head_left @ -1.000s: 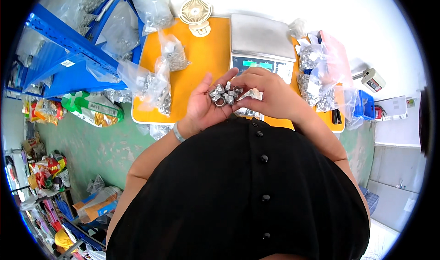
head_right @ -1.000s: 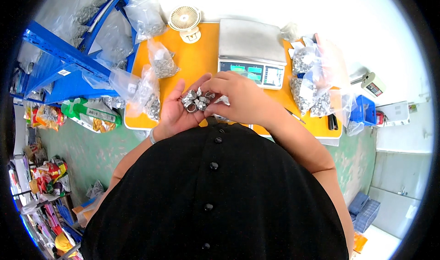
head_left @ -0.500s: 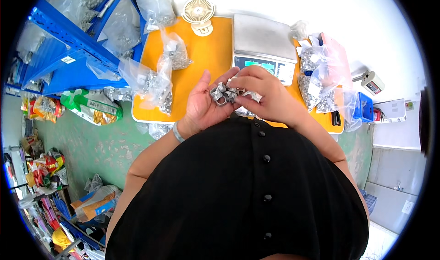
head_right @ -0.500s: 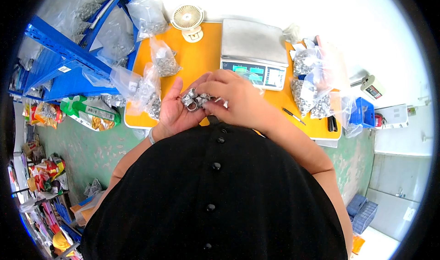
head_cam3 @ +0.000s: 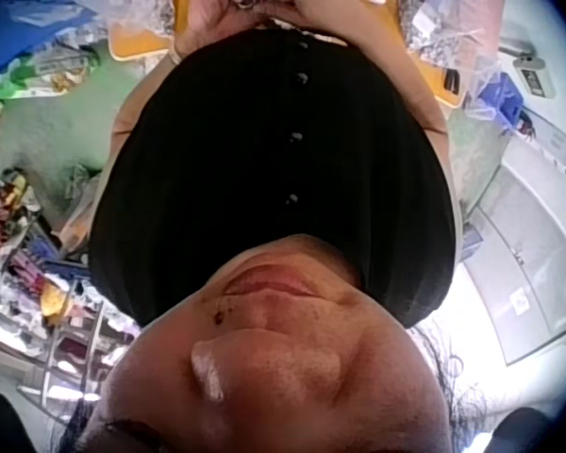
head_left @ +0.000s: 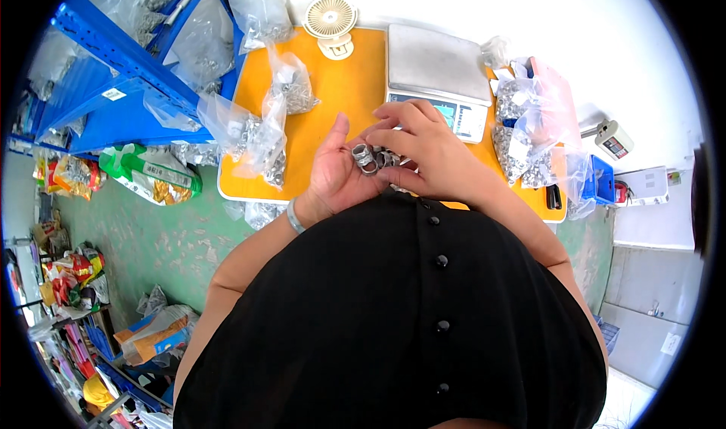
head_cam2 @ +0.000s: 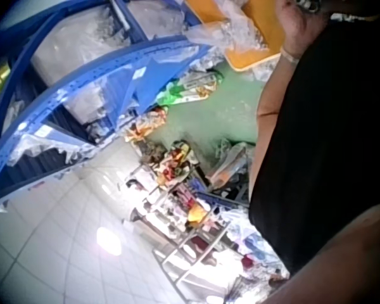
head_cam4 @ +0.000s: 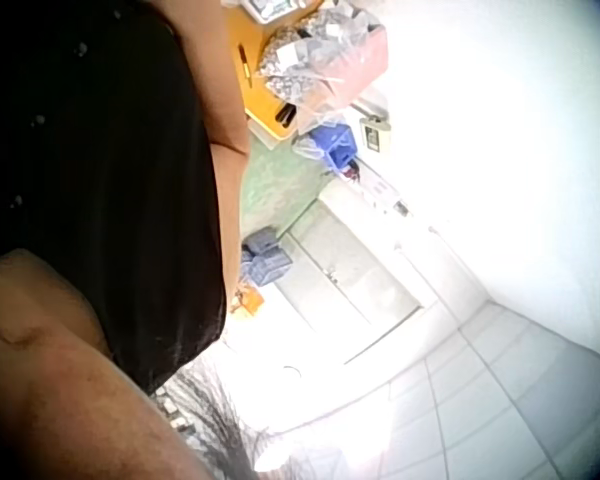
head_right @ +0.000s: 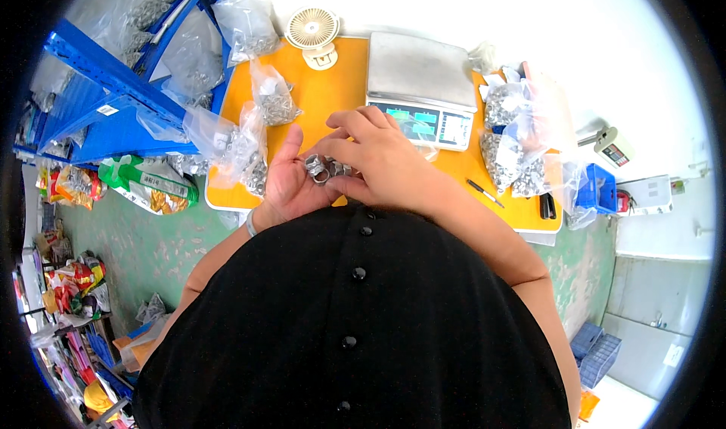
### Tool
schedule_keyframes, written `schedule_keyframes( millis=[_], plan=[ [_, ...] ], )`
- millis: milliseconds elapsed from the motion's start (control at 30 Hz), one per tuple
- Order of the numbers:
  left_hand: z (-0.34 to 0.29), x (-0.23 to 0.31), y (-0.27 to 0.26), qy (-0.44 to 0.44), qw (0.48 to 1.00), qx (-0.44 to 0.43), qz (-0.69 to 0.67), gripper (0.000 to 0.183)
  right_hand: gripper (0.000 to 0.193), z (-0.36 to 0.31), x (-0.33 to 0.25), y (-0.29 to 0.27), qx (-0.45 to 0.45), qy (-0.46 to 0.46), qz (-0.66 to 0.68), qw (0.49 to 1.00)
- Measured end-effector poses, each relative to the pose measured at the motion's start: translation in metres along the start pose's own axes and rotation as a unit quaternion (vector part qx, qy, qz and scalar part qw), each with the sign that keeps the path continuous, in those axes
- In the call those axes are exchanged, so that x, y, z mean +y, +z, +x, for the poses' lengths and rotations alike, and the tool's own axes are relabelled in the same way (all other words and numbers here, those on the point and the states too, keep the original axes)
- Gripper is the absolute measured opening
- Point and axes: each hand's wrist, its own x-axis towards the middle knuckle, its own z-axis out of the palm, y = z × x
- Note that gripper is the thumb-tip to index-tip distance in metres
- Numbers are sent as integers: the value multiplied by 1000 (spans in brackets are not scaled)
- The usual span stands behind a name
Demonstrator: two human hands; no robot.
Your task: The person weighs several metal rings on a digital scale, places them into plastic bags, and writes on a small paper label.
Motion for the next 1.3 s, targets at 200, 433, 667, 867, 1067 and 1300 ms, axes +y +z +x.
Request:
schedule_keyframes(
  millis=[200,433,667,867,1067,1300],
  plan=[
    [-2,1,-6,5,1000,8,-28,69,38,4,-4,1,-7,-66,-17,998],
    [1,9,-10,63,986,151,25,51,19,-11,28,-14,141,69,63,986],
    [-17,26,-42,106,958,263,43,32,18,-47,110,14,-138,340,65,928],
    [-16,19,-43,69,950,291,86,26,20,-32,153,92,-423,270,-62,863],
    [-25,15,-42,59,941,319,90,21,20,-52,148,141,-383,238,-176,875],
    [-23,12,-46,72,924,365,89,20,20,-69,168,152,-312,232,-200,899]
  ],
)
